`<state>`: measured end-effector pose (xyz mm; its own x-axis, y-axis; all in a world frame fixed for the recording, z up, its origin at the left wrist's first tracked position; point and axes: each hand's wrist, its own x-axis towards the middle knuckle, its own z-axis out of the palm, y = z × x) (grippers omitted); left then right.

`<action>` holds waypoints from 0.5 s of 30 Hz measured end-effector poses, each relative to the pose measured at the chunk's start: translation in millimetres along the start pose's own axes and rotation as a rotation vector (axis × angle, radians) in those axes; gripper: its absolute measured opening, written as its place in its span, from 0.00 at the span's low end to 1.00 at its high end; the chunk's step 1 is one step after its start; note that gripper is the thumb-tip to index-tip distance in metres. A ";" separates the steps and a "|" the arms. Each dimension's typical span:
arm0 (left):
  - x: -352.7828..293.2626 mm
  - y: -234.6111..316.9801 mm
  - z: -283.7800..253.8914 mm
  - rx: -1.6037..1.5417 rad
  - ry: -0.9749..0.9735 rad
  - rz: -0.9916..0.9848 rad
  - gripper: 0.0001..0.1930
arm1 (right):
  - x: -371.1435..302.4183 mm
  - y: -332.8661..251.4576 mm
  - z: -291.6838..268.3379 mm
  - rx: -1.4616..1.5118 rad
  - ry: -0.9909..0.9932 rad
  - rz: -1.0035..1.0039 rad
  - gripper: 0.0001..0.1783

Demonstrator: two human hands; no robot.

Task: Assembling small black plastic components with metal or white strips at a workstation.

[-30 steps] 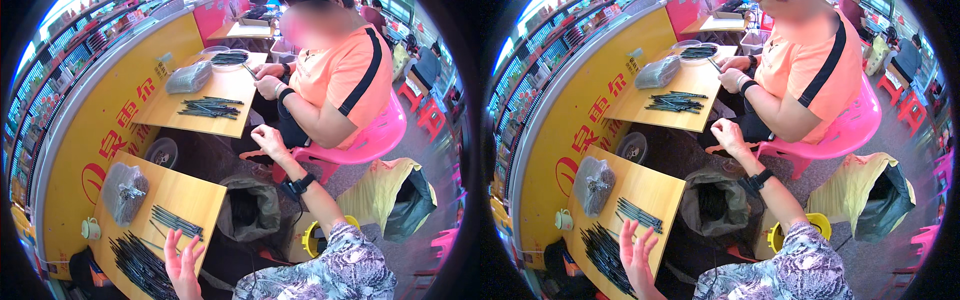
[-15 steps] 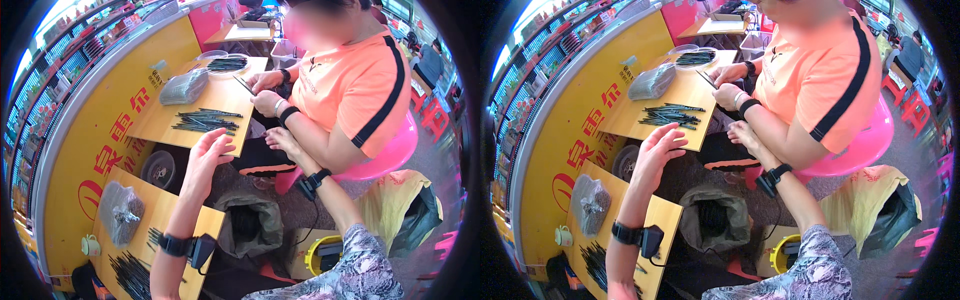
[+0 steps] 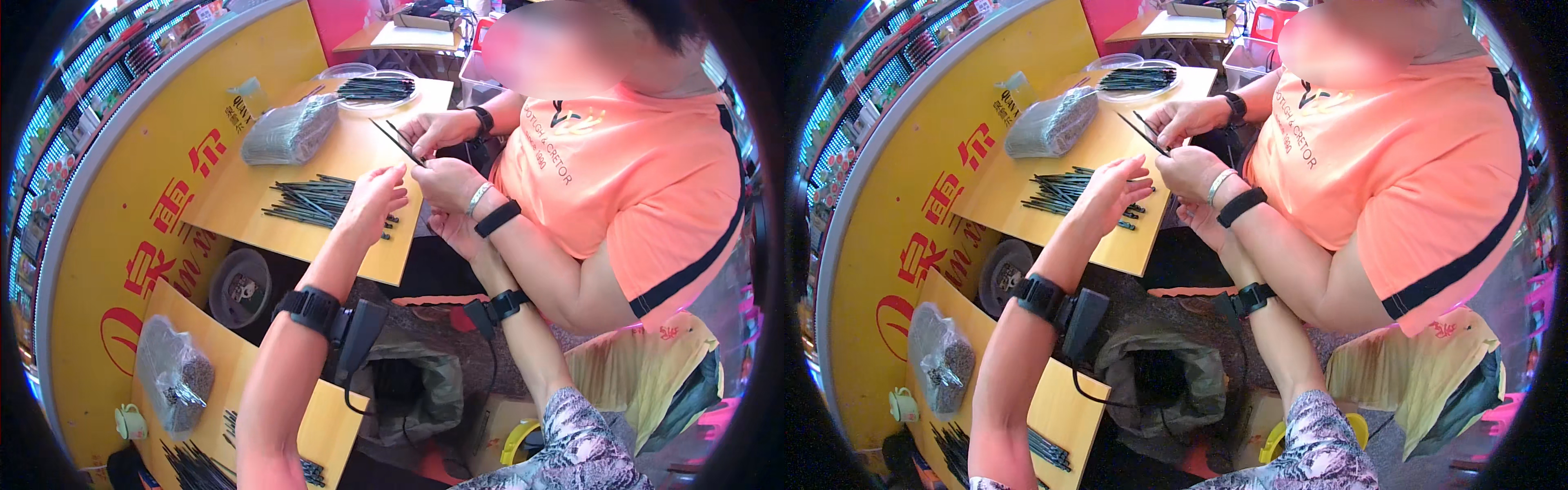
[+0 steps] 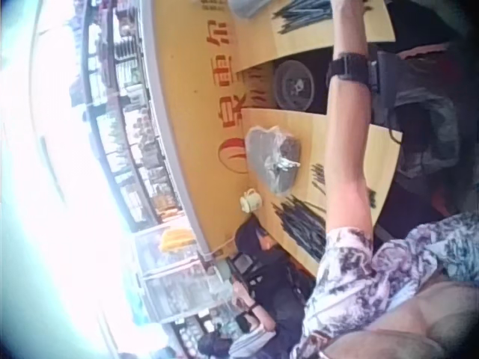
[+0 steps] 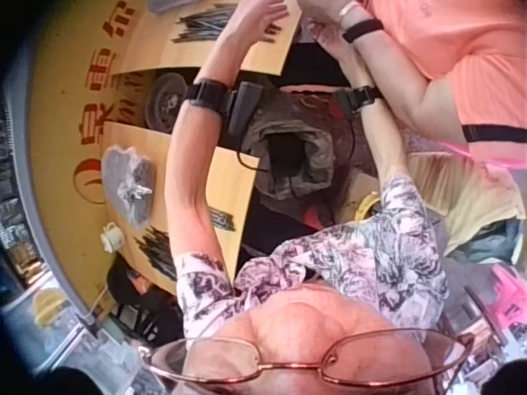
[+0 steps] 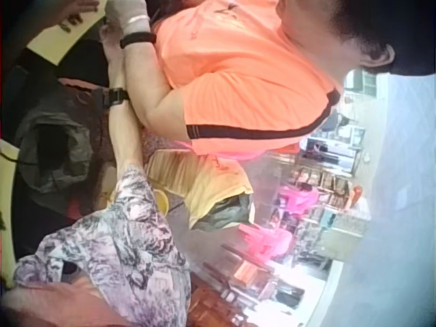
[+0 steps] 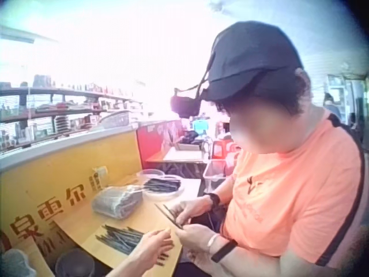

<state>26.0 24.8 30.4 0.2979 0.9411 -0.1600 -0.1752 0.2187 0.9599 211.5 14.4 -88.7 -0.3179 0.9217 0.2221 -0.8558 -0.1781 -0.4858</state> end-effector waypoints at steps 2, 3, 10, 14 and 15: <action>6.8 0.3 -8.5 -0.054 0.003 0.016 0.20 | 5.5 12.5 6.2 0.019 0.060 0.033 0.17; 7.9 0.8 -13.8 -0.054 -0.026 0.048 0.15 | 8.2 18.1 10.6 0.027 0.124 0.059 0.16; 6.1 3.3 -11.6 -0.086 0.125 0.036 0.11 | -4.3 15.6 16.4 -0.018 0.108 0.053 0.16; -6.0 1.5 -12.2 -0.111 0.124 0.056 0.11 | -5.7 14.6 18.1 -0.110 0.080 0.084 0.16; -9.5 2.0 -13.9 -0.133 0.109 0.051 0.13 | -6.1 16.2 16.3 -0.120 0.076 0.109 0.17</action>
<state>9.7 19.8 30.7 0.1828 0.9727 -0.1428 -0.3124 0.1951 0.9297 192.9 0.3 -84.2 -0.3704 0.9234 0.1003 -0.7618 -0.2402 -0.6016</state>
